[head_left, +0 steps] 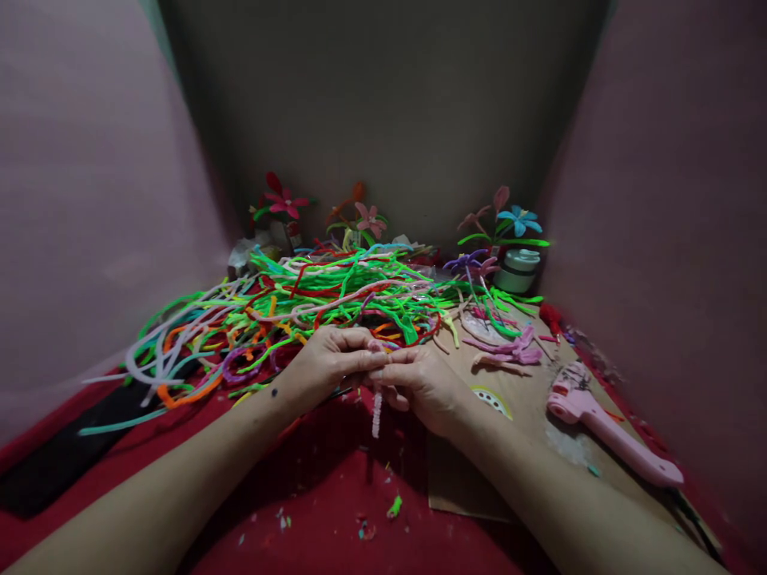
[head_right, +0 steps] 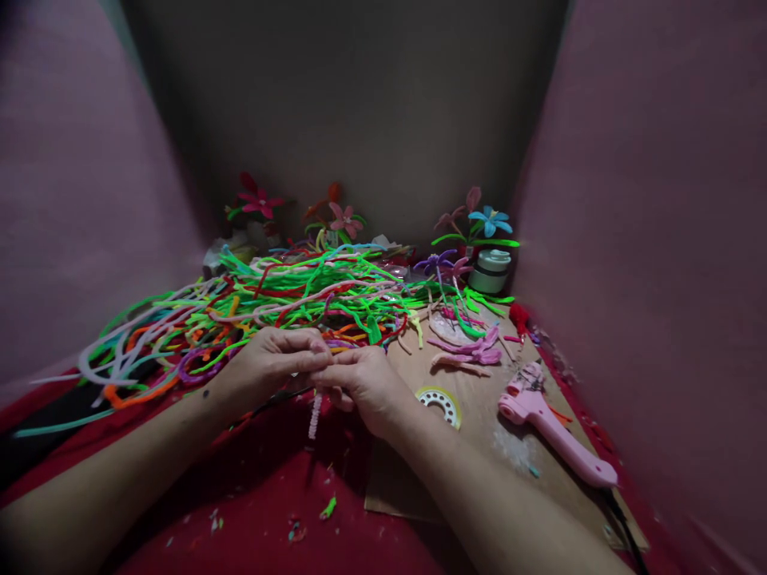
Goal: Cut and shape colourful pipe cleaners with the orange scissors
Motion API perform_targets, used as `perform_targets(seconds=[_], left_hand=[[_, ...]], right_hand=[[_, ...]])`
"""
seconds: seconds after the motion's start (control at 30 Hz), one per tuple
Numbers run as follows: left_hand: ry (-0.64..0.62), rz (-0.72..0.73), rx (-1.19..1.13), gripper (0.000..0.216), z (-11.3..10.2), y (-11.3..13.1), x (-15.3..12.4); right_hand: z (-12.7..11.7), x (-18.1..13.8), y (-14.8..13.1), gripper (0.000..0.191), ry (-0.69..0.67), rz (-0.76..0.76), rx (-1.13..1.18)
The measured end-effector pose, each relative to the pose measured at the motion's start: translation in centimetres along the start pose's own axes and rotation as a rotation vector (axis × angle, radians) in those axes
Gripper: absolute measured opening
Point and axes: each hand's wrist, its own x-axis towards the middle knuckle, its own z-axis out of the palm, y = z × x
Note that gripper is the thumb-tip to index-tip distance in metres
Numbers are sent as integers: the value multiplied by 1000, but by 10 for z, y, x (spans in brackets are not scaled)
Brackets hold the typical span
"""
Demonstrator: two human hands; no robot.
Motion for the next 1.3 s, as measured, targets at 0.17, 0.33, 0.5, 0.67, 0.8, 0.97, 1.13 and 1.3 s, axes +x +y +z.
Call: perform_targets(seconds=[0.17, 0.33, 0.5, 0.67, 0.8, 0.97, 1.13, 1.3], left_hand=[[158, 79, 42, 14, 7, -1, -2], [234, 258, 260, 12, 9, -2, -4], [161, 107, 134, 19, 12, -3, -4], [284, 234, 325, 19, 9, 2, -2], [276, 52, 44, 22, 3, 4, 2], [-31, -138, -173, 24, 0, -5, 4], [-117, -172, -299, 27, 3, -10, 4], [-114, -150, -351, 30, 5, -9, 4]], right_hand=[[2, -1, 0, 19, 87, -15, -42], [8, -4, -4, 19, 182, 41, -113], [13, -6, -8, 20, 195, 87, -128], [13, -6, -8, 18, 181, 72, -101], [11, -5, -10, 21, 238, -8, -15], [9, -4, -12, 21, 328, -80, 48], [4, -2, -6, 26, 265, -69, 43], [-2, 1, -1, 19, 238, -71, 124]])
